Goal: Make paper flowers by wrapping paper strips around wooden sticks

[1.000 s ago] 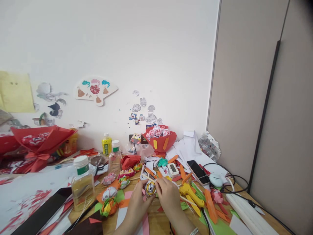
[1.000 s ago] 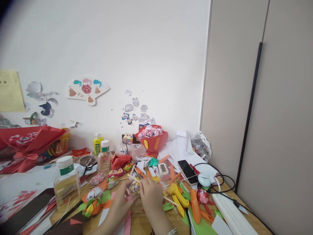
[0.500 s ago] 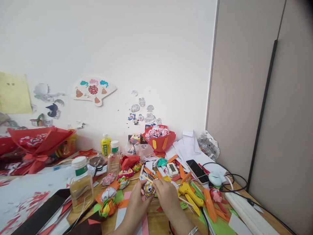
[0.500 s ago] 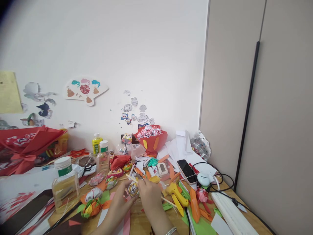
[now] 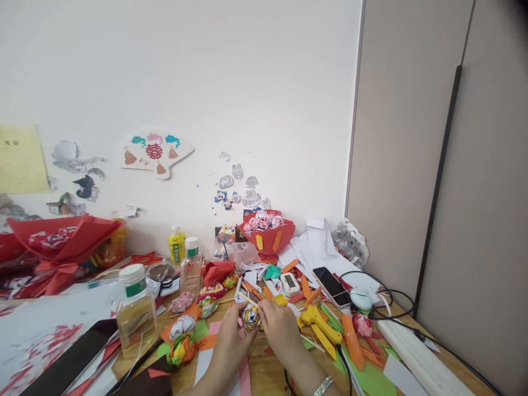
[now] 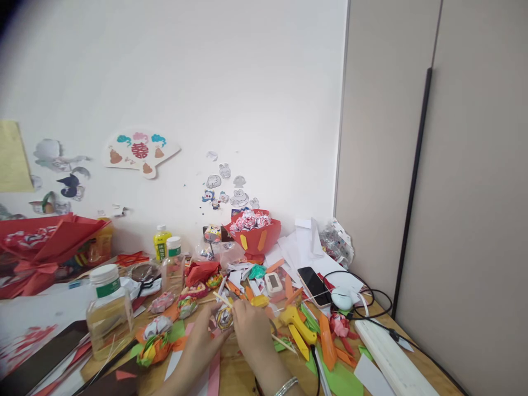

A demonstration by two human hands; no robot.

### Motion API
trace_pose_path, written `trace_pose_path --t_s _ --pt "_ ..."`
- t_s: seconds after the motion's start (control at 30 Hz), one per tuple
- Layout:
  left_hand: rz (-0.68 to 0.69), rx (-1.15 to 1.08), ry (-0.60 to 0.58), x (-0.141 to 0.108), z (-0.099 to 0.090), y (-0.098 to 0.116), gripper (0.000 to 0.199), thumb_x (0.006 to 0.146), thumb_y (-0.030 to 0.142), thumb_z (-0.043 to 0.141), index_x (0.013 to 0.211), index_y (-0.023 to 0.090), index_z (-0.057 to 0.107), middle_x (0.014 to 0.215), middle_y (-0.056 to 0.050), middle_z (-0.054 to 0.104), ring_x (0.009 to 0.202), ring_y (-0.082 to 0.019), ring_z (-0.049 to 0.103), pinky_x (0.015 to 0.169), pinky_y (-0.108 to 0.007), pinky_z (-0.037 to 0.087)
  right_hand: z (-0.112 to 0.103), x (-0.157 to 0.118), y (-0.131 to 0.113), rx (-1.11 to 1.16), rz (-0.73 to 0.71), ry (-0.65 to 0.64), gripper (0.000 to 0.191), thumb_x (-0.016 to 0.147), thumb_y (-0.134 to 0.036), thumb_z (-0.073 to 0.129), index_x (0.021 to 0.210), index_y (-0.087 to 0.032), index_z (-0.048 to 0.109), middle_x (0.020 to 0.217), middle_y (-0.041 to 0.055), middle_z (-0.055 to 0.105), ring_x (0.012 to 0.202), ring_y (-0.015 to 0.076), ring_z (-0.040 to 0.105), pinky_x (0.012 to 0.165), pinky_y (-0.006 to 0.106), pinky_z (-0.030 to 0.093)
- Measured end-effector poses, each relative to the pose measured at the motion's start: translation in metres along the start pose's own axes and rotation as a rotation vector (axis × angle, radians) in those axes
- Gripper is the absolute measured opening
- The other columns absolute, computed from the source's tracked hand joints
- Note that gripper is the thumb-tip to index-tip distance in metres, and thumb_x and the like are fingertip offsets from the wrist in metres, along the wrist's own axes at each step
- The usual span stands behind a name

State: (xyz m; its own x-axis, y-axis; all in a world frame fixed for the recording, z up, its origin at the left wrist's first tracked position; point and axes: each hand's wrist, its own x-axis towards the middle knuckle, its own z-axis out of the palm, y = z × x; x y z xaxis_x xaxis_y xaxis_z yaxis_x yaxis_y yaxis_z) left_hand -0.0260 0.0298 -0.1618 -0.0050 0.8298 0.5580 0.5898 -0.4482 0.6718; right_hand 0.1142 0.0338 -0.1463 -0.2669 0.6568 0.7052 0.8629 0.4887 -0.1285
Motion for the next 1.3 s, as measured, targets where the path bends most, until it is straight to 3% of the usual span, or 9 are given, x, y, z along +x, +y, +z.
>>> trace_pose_path --t_s 0.6,1.3 --pt "0.014 0.013 0.013 0.0 -0.003 0.006 0.037 0.063 0.026 0.06 0.098 0.017 0.052 0.09 -0.007 0.062 0.077 -0.023 0.057 0.067 -0.036 0.047 0.005 -0.002 0.004 0.008 -0.028 0.064 0.015 0.088 -0.018 0.043 0.077 -0.02 0.052 0.068 -0.0027 0.062 0.057 0.0136 0.059 0.049 0.024 0.028" --pt "0.018 -0.013 -0.039 -0.001 0.0 0.001 0.038 0.065 0.022 0.057 0.101 0.017 0.05 0.093 -0.008 0.059 0.08 -0.023 0.055 0.072 -0.038 0.046 -0.008 0.003 -0.003 -0.037 0.147 -0.178 0.014 0.09 -0.02 0.044 0.083 -0.02 0.056 0.068 -0.0003 0.066 0.062 0.0151 0.063 0.047 0.022 0.029"
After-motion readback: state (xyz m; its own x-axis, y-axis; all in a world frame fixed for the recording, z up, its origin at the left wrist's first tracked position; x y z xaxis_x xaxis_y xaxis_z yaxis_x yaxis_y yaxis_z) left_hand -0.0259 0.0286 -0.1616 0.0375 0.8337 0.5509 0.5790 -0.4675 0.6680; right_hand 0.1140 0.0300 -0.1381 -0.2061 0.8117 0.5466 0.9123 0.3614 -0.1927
